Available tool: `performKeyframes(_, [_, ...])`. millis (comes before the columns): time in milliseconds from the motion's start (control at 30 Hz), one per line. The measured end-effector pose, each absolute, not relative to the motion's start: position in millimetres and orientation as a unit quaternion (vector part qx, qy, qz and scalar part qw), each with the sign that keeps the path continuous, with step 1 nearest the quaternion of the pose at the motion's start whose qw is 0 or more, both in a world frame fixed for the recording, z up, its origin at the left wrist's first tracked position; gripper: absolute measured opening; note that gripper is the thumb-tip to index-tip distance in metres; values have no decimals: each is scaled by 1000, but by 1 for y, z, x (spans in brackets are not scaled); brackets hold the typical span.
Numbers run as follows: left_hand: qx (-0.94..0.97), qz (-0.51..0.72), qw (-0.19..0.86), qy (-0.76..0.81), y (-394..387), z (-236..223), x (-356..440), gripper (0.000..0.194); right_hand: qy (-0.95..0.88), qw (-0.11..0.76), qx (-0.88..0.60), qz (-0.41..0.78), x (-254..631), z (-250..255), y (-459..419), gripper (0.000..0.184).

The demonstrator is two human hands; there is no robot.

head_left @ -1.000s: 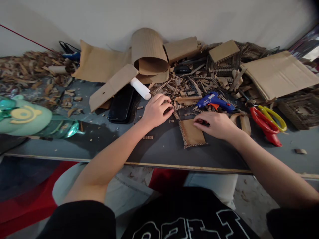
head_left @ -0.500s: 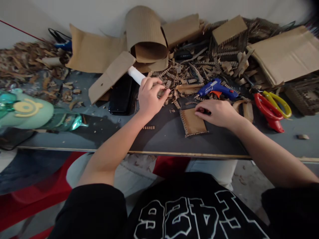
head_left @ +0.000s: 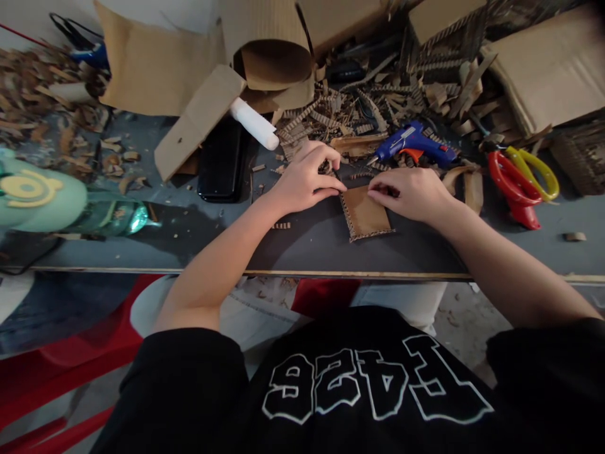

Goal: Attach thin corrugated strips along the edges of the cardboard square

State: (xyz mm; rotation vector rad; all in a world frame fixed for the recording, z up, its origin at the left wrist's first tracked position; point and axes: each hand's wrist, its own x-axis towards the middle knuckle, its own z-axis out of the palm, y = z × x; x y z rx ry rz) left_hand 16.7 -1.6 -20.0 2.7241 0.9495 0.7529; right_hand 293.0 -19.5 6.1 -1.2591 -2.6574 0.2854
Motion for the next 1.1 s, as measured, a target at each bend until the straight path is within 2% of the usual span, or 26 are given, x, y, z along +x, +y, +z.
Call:
performKeyframes(200, [899,300,97,303,0,-29,20,36,-896,94,-423,97,292,5,-19,27])
performKeyframes(533, [865,365,110,325,1,-43,23,34,-901,110,-408,99,291,4,-18,25])
performKeyframes(867, [866,344,120,344,-2,-33,25,41,-893,123,-422,91,291,1,-21,26])
performKeyframes(967, [869,335,119,343,-1,-29,23,43,-895,169,-400,105,293,5,-23,40])
performKeyframes(1033, [873,331,106,343,-1,-26,21,43,-911,201,-336,130,295,7,-23,67])
performKeyframes(1100, [869,337,82,352,-2,-23,19,43,-932,196,-270,144,296,9,-25,98])
